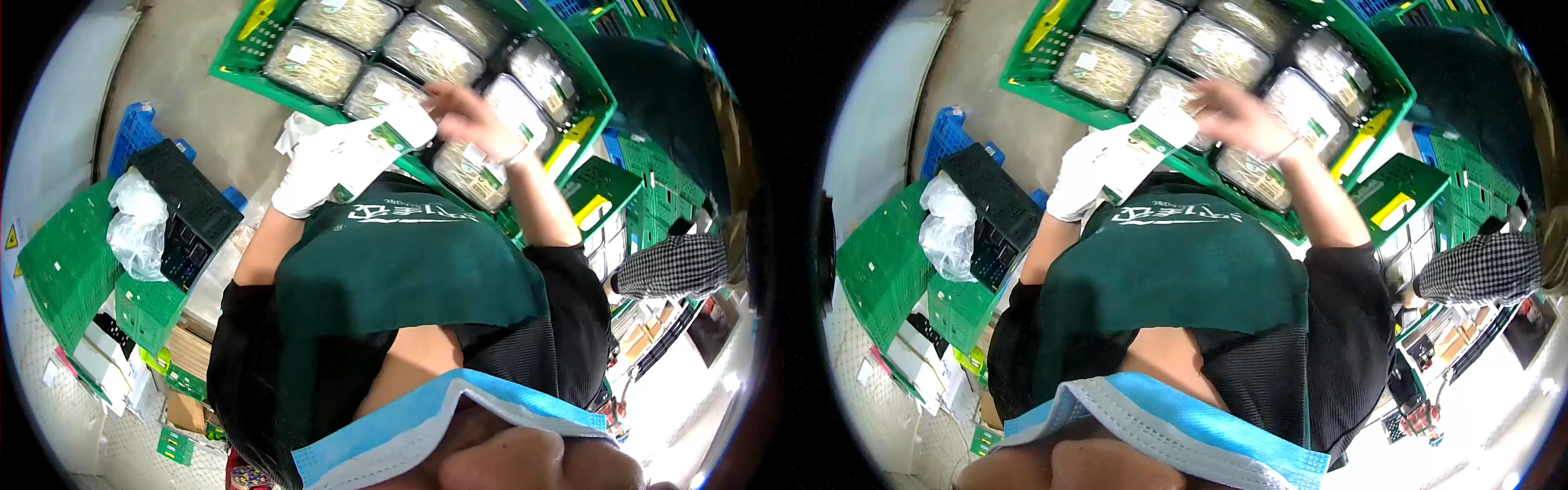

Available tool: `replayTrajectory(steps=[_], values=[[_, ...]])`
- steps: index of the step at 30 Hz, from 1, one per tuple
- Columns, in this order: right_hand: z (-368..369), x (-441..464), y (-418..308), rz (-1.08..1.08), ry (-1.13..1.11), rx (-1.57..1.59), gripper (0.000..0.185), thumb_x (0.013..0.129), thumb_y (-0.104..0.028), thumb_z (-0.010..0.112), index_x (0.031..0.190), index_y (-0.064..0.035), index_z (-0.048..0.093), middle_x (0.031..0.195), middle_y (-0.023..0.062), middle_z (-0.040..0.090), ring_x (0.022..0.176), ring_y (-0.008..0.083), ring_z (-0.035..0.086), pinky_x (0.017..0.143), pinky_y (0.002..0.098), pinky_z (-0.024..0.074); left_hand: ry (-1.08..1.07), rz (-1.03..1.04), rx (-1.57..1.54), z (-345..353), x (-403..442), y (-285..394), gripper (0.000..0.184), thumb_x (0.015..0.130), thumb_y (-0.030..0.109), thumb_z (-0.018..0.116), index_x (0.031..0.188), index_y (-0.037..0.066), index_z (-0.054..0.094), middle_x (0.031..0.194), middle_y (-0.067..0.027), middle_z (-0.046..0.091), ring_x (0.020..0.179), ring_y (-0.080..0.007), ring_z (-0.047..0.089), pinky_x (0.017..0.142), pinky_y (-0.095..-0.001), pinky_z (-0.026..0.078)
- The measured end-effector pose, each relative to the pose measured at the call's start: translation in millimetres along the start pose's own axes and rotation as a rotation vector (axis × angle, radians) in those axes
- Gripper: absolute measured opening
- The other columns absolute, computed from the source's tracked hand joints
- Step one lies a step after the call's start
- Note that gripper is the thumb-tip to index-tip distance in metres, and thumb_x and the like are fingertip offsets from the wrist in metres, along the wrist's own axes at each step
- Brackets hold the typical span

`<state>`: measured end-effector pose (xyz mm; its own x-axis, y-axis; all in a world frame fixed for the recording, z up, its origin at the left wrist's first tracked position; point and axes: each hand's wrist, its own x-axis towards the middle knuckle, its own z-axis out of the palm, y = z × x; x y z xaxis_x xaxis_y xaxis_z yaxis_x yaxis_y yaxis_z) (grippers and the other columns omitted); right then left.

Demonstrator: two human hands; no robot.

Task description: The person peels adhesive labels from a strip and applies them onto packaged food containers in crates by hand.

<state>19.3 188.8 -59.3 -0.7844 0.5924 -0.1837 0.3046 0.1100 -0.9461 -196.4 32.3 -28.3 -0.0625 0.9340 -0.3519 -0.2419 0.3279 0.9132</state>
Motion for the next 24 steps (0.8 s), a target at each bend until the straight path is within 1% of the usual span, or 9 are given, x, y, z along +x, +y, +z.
replayTrajectory(steps=[3,7,10,11,12,14,20,23,24], values=[[53,20,-59,-0.242,-0.09,-0.228,0.024,0.073,-0.008,0.061,0.094,-0.0018,0.052,0.076,0.0109,0.056,0.067,0.0197,0.055,0.062,0.0258,0.0438,-0.033,-0.115,0.136,-26,-3,28,0.031,0.076,0.005,0.052,0.106,-0.003,0.05,0.1,-0.0099,0.055,0.088,-0.0145,0.053,0.077,-0.0257,0.043],[98,44,-75,-0.177,-0.062,-0.133,0.018,0.072,-0.009,0.062,0.084,-0.0016,0.053,0.067,0.0143,0.054,0.057,0.0241,0.054,0.053,0.03,0.0429,0.064,0.262,0.327,-43,0,16,0.017,0.075,0.007,0.055,0.091,0.0,0.058,0.089,-0.0081,0.059,0.082,-0.0152,0.055,0.072,-0.0257,0.043],[90,81,-74,-0.375,0.104,-0.527,0.02,0.07,-0.028,0.062,0.067,-0.0092,0.057,0.06,0.0094,0.055,0.055,0.0262,0.055,0.048,0.0335,0.044,0.263,0.015,0.269,-73,-12,-16,0.012,0.073,0.007,0.058,0.083,0.001,0.06,0.079,-0.0065,0.058,0.073,-0.0141,0.054,0.064,-0.0251,0.043],[81,102,-60,-0.157,0.167,-0.615,0.019,0.071,-0.027,0.061,0.067,-0.009,0.057,0.066,0.0085,0.058,0.058,0.0244,0.056,0.051,0.0342,0.0449,0.234,-0.001,0.35,-87,-20,-8,0.014,0.072,0.006,0.059,0.085,0.0,0.06,0.08,-0.0055,0.059,0.071,-0.0126,0.054,0.063,-0.0235,0.043],[66,127,-62,0.097,0.086,-0.534,0.02,0.072,-0.025,0.059,0.073,-0.0056,0.055,0.075,0.0116,0.06,0.064,0.0254,0.058,0.056,0.0348,0.0457,0.116,0.038,0.879,-100,-22,9,0.016,0.07,0.008,0.061,0.084,0.001,0.06,0.077,-0.0049,0.058,0.071,-0.0112,0.054,0.062,-0.0225,0.042],[66,167,-14,0.182,-0.024,-0.688,0.035,0.071,-0.027,0.058,0.09,0.0009,0.047,0.083,0.0211,0.058,0.076,0.0338,0.056,0.068,0.0375,0.0452,0.315,-0.188,0.275,-141,-43,3,0.019,0.073,0.011,0.06,0.087,-0.001,0.059,0.08,-0.0061,0.059,0.072,-0.0108,0.055,0.064,-0.0225,0.044],[129,195,40,0.39,-0.053,-1.052,0.061,0.073,-0.039,0.055,0.114,0.0003,0.032,0.095,0.0209,0.054,0.086,0.0325,0.055,0.071,0.0362,0.0458,0.489,-0.118,-0.146,-163,-53,-7,0.02,0.075,0.006,0.058,0.093,-0.003,0.056,0.084,-0.0081,0.059,0.075,-0.0111,0.056,0.067,-0.0226,0.046],[103,183,-26,0.511,-0.054,-0.793,0.065,0.075,-0.043,0.054,0.122,-0.0069,0.028,0.092,0.0178,0.056,0.085,0.0282,0.057,0.068,0.0352,0.0463,0.481,-0.096,-0.126,-151,-39,-12,0.025,0.073,0.0,0.059,0.097,-0.003,0.053,0.089,-0.01,0.057,0.081,-0.0126,0.056,0.07,-0.0228,0.046],[103,170,-32,0.326,-0.169,-0.242,0.056,0.075,-0.037,0.056,0.118,-0.0074,0.034,0.087,0.0156,0.058,0.08,0.027,0.057,0.066,0.0332,0.0463,0.434,-0.084,-0.226,-143,-32,-10,0.024,0.073,0.001,0.059,0.096,-0.003,0.054,0.09,-0.0099,0.057,0.082,-0.0127,0.055,0.071,-0.0231,0.045]])
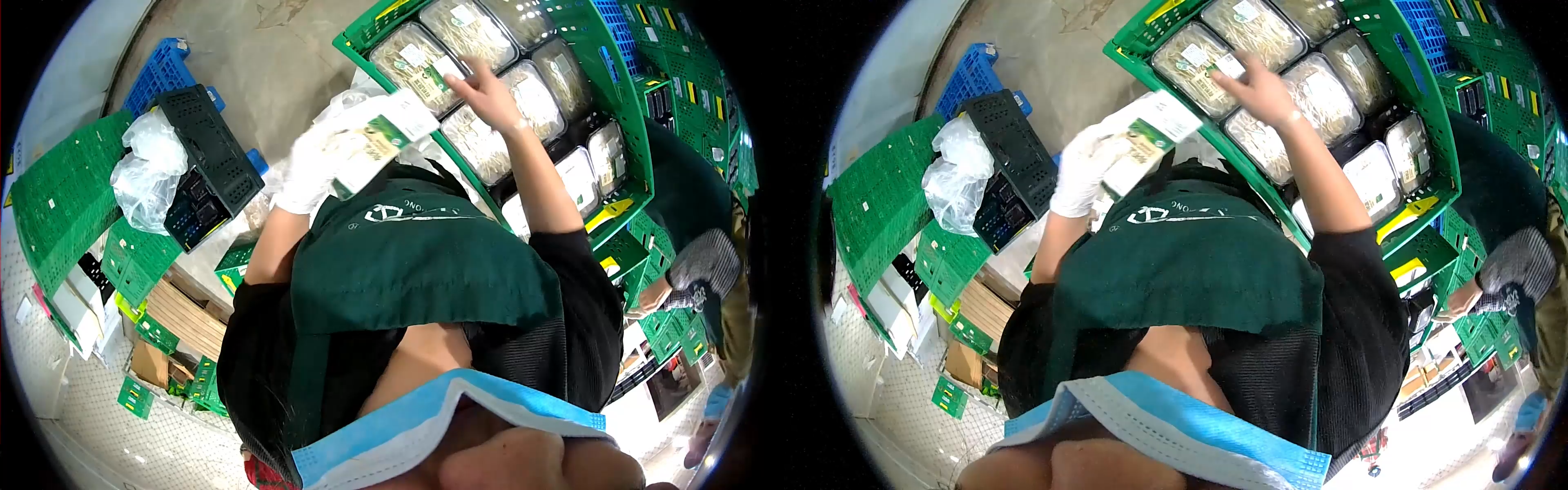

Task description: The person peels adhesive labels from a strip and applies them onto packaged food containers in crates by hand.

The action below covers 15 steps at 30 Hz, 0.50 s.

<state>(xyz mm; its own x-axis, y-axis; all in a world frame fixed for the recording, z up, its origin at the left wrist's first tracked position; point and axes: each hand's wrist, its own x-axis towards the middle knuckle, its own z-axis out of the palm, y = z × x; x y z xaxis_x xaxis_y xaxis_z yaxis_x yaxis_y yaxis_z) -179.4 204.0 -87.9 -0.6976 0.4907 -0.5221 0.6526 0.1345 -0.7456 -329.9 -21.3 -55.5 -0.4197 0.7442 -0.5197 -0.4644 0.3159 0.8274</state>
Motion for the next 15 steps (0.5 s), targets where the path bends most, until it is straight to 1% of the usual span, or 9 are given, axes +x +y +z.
replayTrajectory(steps=[1,3,5,6,7,9,10,14,15], values=[[2,-16,-1,-0.253,-0.162,0.506,0.047,0.076,-0.032,0.058,0.113,-0.0079,0.041,0.083,0.0134,0.059,0.075,0.0257,0.058,0.064,0.0311,0.0462,-0.053,-0.018,-0.097,11,1,1,0.023,0.073,0.001,0.059,0.095,-0.004,0.054,0.09,-0.0098,0.058,0.083,-0.0129,0.055,0.072,-0.0235,0.045],[8,-53,-37,-0.483,-0.122,0.206,0.027,0.075,-0.017,0.06,0.096,-0.0039,0.052,0.074,0.0124,0.058,0.068,0.0245,0.057,0.059,0.0289,0.0446,-0.138,0.02,-0.094,17,10,6,0.023,0.072,0.003,0.06,0.094,-0.002,0.056,0.089,-0.0091,0.059,0.084,-0.0131,0.054,0.072,-0.024,0.045],[11,-64,-51,-0.482,0.026,-0.076,0.018,0.073,-0.012,0.061,0.086,-0.0019,0.054,0.071,0.0152,0.055,0.064,0.0256,0.056,0.056,0.0298,0.0433,-0.234,0.435,0.676,16,24,11,0.019,0.073,0.006,0.06,0.091,0.0,0.059,0.085,-0.0078,0.06,0.078,-0.0121,0.054,0.066,-0.0232,0.044],[13,-66,-53,-0.425,-0.008,-0.012,0.017,0.071,-0.011,0.061,0.084,-0.0018,0.054,0.069,0.0172,0.053,0.062,0.0261,0.056,0.053,0.0311,0.0426,-0.203,0.604,0.7,34,26,32,0.014,0.071,0.008,0.061,0.084,0.003,0.061,0.078,-0.0071,0.06,0.073,-0.0142,0.053,0.061,-0.0254,0.043],[19,-67,-53,-0.41,0.041,0.047,0.014,0.073,-0.011,0.062,0.082,-0.002,0.056,0.062,0.0091,0.053,0.056,0.0145,0.052,0.054,0.0238,0.0414,-0.21,0.605,0.699,45,26,29,0.014,0.071,0.008,0.061,0.084,0.003,0.061,0.078,-0.0071,0.06,0.073,-0.0142,0.053,0.061,-0.0254,0.043],[19,-67,-56,-0.397,0.121,0.022,0.014,0.073,-0.012,0.062,0.081,-0.0019,0.058,0.064,0.0084,0.056,0.056,0.012,0.053,0.053,0.0241,0.042,-0.172,0.374,0.23,56,26,15,0.015,0.069,0.011,0.062,0.082,0.005,0.061,0.074,-0.0071,0.059,0.069,-0.0189,0.053,0.058,-0.0294,0.042],[10,-64,-56,-0.358,0.109,-0.019,0.014,0.072,-0.014,0.062,0.08,-0.0033,0.058,0.065,0.0092,0.058,0.058,0.0153,0.056,0.055,0.0258,0.0442,-0.161,0.23,0.285,51,32,5,0.016,0.07,0.012,0.061,0.084,0.005,0.06,0.074,-0.0076,0.058,0.069,-0.0203,0.054,0.058,-0.0306,0.042],[-45,-9,-17,-0.178,0.378,-0.276,0.025,0.072,-0.031,0.059,0.077,-0.0066,0.062,0.067,0.008,0.061,0.057,0.0157,0.059,0.056,0.0269,0.047,-0.257,0.335,0.854,42,42,26,0.012,0.075,0.011,0.055,0.082,0.001,0.056,0.072,-0.0057,0.056,0.068,-0.0135,0.053,0.057,-0.0267,0.044],[-61,20,13,-0.15,0.372,-0.237,0.029,0.071,-0.033,0.058,0.08,-0.0047,0.059,0.071,0.0123,0.061,0.064,0.0215,0.06,0.062,0.0317,0.0471,-0.247,0.213,0.357,25,45,11,0.016,0.075,0.01,0.055,0.086,-0.001,0.057,0.076,-0.0054,0.058,0.07,-0.0124,0.054,0.061,-0.0256,0.044]])
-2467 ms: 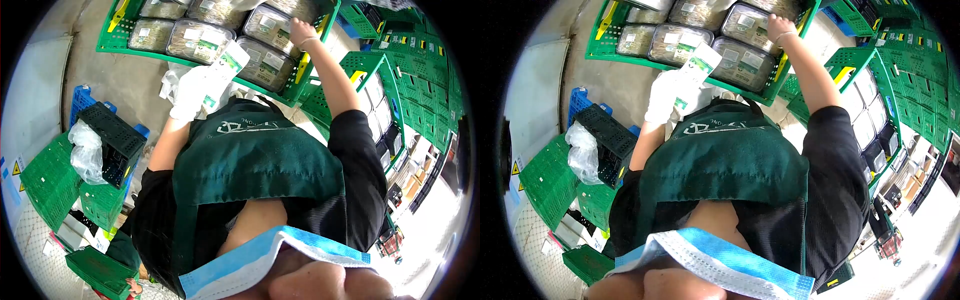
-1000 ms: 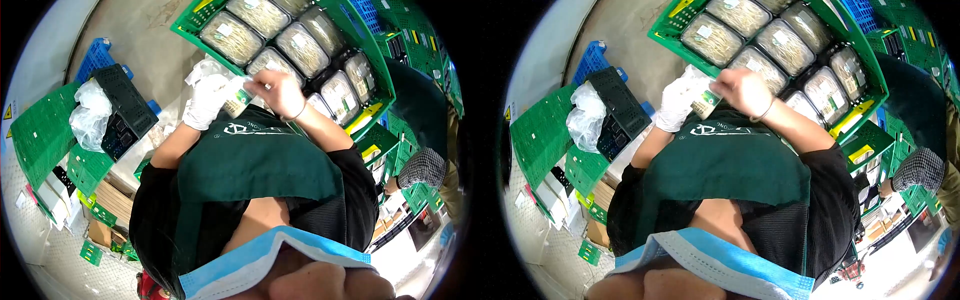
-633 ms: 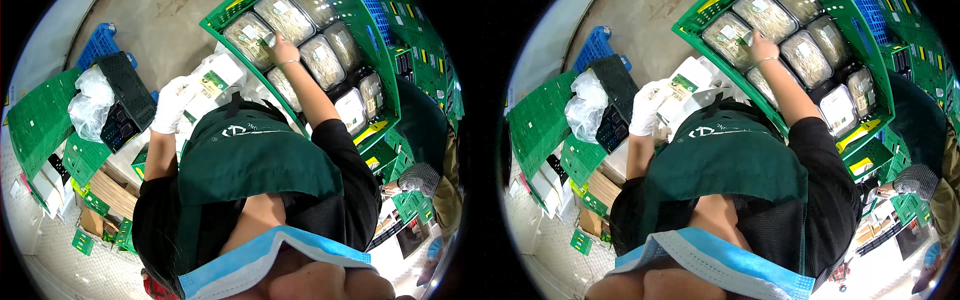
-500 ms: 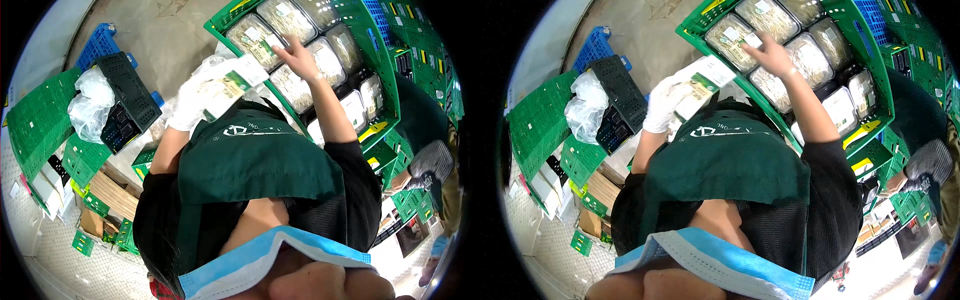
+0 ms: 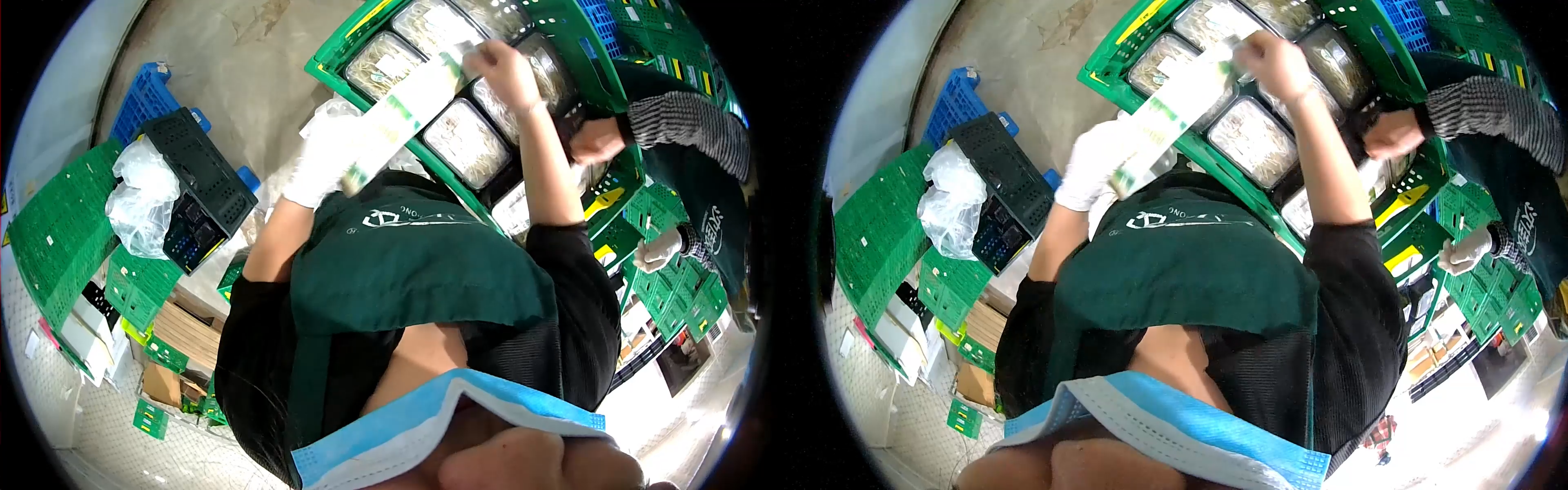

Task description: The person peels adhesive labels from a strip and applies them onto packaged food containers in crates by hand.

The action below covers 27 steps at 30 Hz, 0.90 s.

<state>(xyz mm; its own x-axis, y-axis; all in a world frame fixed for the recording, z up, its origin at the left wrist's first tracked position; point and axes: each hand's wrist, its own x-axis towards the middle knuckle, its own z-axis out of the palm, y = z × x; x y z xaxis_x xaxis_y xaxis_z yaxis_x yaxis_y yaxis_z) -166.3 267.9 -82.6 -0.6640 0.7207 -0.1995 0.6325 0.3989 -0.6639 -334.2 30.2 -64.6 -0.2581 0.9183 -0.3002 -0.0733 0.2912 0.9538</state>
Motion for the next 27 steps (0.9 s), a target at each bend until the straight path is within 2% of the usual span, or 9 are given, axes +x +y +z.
replayTrajectory(steps=[2,8,12,14,16,20,22,24,27], values=[[18,38,42,0.062,0.048,-0.368,0.038,0.072,-0.028,0.057,0.096,-0.0015,0.046,0.087,0.0204,0.057,0.084,0.0326,0.056,0.072,0.0382,0.045,0.127,-0.332,-0.17,-16,-6,3,0.025,0.071,0.013,0.061,0.09,-0.002,0.057,0.082,-0.0053,0.058,0.074,-0.0109,0.054,0.066,-0.0242,0.044],[47,46,49,0.25,0.1,-0.614,0.062,0.074,-0.042,0.054,0.121,-0.0082,0.032,0.1,0.0203,0.05,0.093,0.034,0.051,0.077,0.0411,0.0429,0.151,-0.263,-0.214,-12,-14,-6,0.027,0.073,0.009,0.059,0.097,-0.004,0.054,0.088,-0.0067,0.057,0.079,-0.0105,0.053,0.072,-0.0239,0.042],[3,-24,-37,-0.026,-0.413,0.741,0.062,0.075,-0.047,0.053,0.116,-0.002,0.04,0.103,0.0125,0.05,0.093,0.019,0.049,0.083,0.0297,0.0376,0.119,-0.082,-0.349,4,-3,1,0.034,0.072,0.006,0.059,0.103,-0.004,0.05,0.093,-0.0092,0.056,0.084,-0.0132,0.054,0.075,-0.0257,0.043],[-4,-48,-60,-0.173,-0.453,0.496,0.037,0.071,-0.018,0.066,0.102,-0.0034,0.051,0.081,0.0017,0.055,0.075,0.0105,0.052,0.068,0.0219,0.0421,0.007,-0.001,0.031,2,8,10,0.034,0.072,0.005,0.059,0.104,-0.004,0.05,0.094,-0.0095,0.056,0.085,-0.0136,0.054,0.075,-0.0261,0.043],[3,-56,-62,-0.339,-0.241,0.299,0.022,0.074,-0.007,0.06,0.094,-0.0017,0.053,0.075,0.0072,0.059,0.065,0.0112,0.055,0.059,0.0241,0.0432,-0.027,-0.023,0.113,4,15,23,0.033,0.072,0.004,0.059,0.103,-0.003,0.051,0.095,-0.0095,0.056,0.086,-0.0135,0.054,0.076,-0.0262,0.043],[8,-69,-77,-0.157,-0.262,0.294,0.012,0.074,-0.01,0.06,0.083,-0.0013,0.056,0.071,0.0132,0.058,0.063,0.0208,0.058,0.056,0.0274,0.0445,0.044,0.037,0.007,36,32,37,0.025,0.074,0.009,0.06,0.096,-0.001,0.056,0.088,-0.009,0.057,0.08,-0.0141,0.054,0.065,-0.0269,0.046],[-7,-61,-70,-0.231,-0.128,0.102,0.012,0.073,-0.012,0.062,0.08,-0.0031,0.058,0.07,0.0121,0.058,0.061,0.0206,0.058,0.055,0.0283,0.045,0.086,-0.243,0.264,44,39,27,0.014,0.074,0.015,0.059,0.081,0.003,0.057,0.083,-0.0085,0.056,0.071,-0.0182,0.054,0.059,-0.0273,0.044],[-26,-28,-30,-0.307,0.011,-0.022,0.014,0.072,-0.019,0.062,0.078,-0.0074,0.06,0.069,0.0098,0.059,0.06,0.0186,0.058,0.056,0.0288,0.046,-0.078,0.146,0.546,35,38,18,0.014,0.071,0.018,0.059,0.078,0.006,0.057,0.077,-0.0084,0.055,0.068,-0.0198,0.053,0.057,-0.029,0.043],[-40,65,60,-0.011,0.258,-0.326,0.027,0.074,-0.024,0.058,0.091,-0.0036,0.05,0.079,0.0137,0.059,0.078,0.0289,0.058,0.067,0.0345,0.0454,0.022,-0.054,-0.074,21,39,0,0.016,0.073,0.008,0.059,0.085,-0.003,0.056,0.075,-0.006,0.057,0.065,-0.0106,0.055,0.059,-0.0222,0.045]])
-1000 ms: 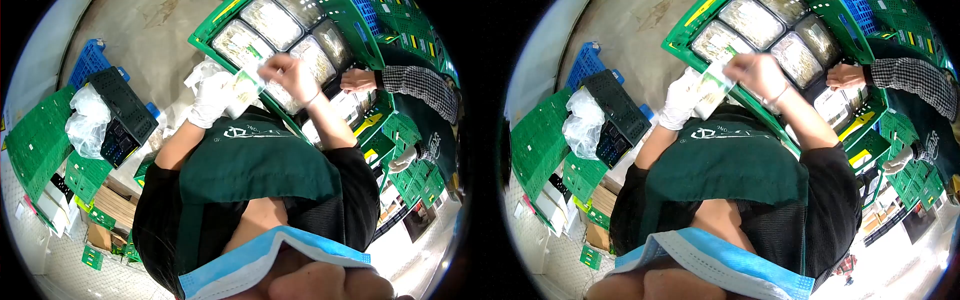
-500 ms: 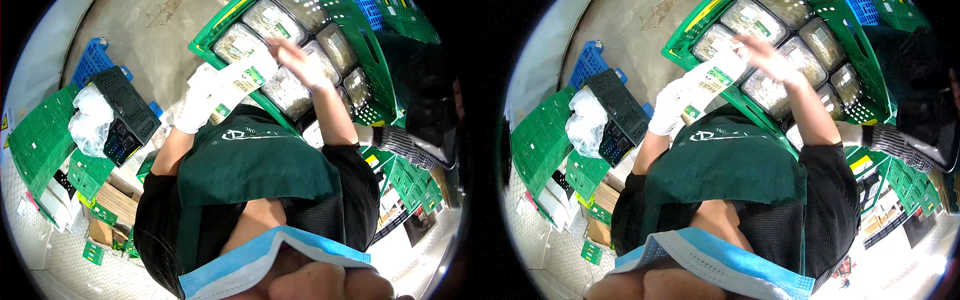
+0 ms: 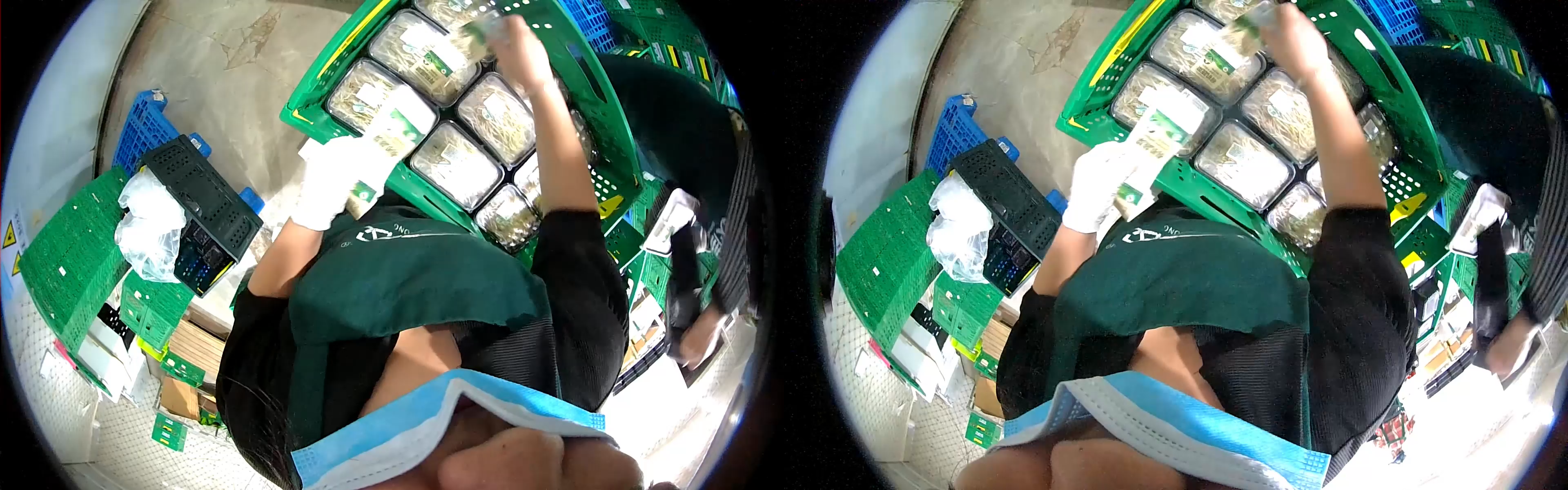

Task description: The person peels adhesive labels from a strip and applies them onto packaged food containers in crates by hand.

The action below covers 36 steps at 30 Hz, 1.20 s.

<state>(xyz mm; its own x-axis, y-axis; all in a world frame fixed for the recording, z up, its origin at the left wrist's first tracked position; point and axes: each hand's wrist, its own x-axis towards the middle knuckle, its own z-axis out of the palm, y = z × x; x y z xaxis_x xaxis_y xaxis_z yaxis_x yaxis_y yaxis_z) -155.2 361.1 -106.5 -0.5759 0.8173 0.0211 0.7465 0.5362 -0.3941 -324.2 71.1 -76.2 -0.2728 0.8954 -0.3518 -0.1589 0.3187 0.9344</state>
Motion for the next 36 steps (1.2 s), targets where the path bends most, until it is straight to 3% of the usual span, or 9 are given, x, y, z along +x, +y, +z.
replayTrajectory(steps=[2,7,13,15,20,25,27,31,36], values=[[5,34,8,0.328,-0.23,-0.076,0.053,0.072,-0.035,0.056,0.114,-0.0067,0.041,0.118,0.0236,0.038,0.103,0.0346,0.044,0.082,0.0384,0.0388,0.087,-0.273,-0.19,-3,-4,21,0.017,0.074,0.007,0.058,0.087,-0.003,0.056,0.077,-0.0071,0.058,0.068,-0.0106,0.055,0.061,-0.0226,0.045],[50,32,21,0.268,-0.035,-0.354,0.053,0.08,-0.035,0.043,0.116,0.0028,0.036,0.118,0.0247,0.038,0.106,0.0347,0.04,0.089,0.039,0.0337,0.067,-0.225,-0.026,0,-10,14,0.018,0.077,0.008,0.053,0.092,-0.002,0.055,0.079,-0.0067,0.058,0.068,-0.0098,0.056,0.059,-0.0227,0.046],[-21,-94,-50,-0.125,-0.543,1.17,0.04,0.073,-0.026,0.062,0.102,-0.0009,0.049,0.094,0.0124,0.053,0.082,0.0198,0.056,0.07,0.0292,0.044,0.067,-0.101,-0.198,29,-8,15,0.024,0.074,0.005,0.055,0.097,-0.003,0.054,0.084,-0.0064,0.059,0.071,-0.0095,0.055,0.062,-0.0229,0.045],[-56,-119,-69,-0.185,-0.452,0.68,0.024,0.074,-0.016,0.062,0.092,-0.0016,0.054,0.084,0.0095,0.056,0.075,0.0159,0.055,0.063,0.0267,0.0431,-0.123,-0.114,0.295,26,-9,33,0.034,0.072,0.004,0.057,0.105,-0.003,0.049,0.09,-0.0076,0.057,0.079,-0.0112,0.055,0.069,-0.023,0.045],[-63,-164,-68,-0.169,-0.312,0.776,0.014,0.074,-0.01,0.061,0.085,-0.002,0.057,0.071,0.0068,0.056,0.062,0.0139,0.055,0.057,0.0259,0.0435,-0.083,0.0,-0.101,92,-7,53,0.023,0.073,0.007,0.057,0.094,-0.003,0.056,0.088,-0.0077,0.059,0.084,-0.0147,0.053,0.079,-0.026,0.04],[-68,-160,5,0.131,-0.047,0.327,0.013,0.075,-0.02,0.059,0.074,-0.0071,0.06,0.067,0.0071,0.06,0.059,0.015,0.058,0.056,0.0267,0.0462,-0.183,-0.119,0.385,113,-14,11,0.016,0.075,0.021,0.056,0.079,0.006,0.061,0.07,-0.0087,0.055,0.064,-0.0189,0.054,0.055,-0.028,0.042],[-72,-125,73,0.203,-0.133,0.161,0.027,0.075,-0.027,0.058,0.088,-0.004,0.054,0.077,0.0129,0.06,0.07,0.0225,0.059,0.063,0.0319,0.0467,-0.338,0.333,0.795,112,-16,12,0.018,0.074,0.024,0.056,0.078,0.008,0.061,0.072,-0.0091,0.056,0.065,-0.022,0.054,0.054,-0.0305,0.043],[11,-84,172,0.365,-0.05,-0.119,0.044,0.075,-0.033,0.055,0.107,-0.0059,0.041,0.098,0.0213,0.053,0.09,0.035,0.053,0.072,0.0388,0.0449,-0.096,-0.362,0.09,109,-31,14,0.02,0.065,0.009,0.063,0.085,0.011,0.061,0.077,-0.0061,0.058,0.071,-0.0205,0.056,0.059,-0.0298,0.046],[-14,-111,109,0.382,-0.086,-0.191,0.066,0.075,-0.046,0.053,0.121,-0.0037,0.032,0.112,0.0229,0.045,0.1,0.0337,0.048,0.079,0.04,0.0421,-0.182,0.023,0.378,118,-45,7,0.017,0.068,0.011,0.062,0.085,0.01,0.061,0.077,-0.0056,0.058,0.072,-0.0174,0.057,0.06,-0.0276,0.046]])
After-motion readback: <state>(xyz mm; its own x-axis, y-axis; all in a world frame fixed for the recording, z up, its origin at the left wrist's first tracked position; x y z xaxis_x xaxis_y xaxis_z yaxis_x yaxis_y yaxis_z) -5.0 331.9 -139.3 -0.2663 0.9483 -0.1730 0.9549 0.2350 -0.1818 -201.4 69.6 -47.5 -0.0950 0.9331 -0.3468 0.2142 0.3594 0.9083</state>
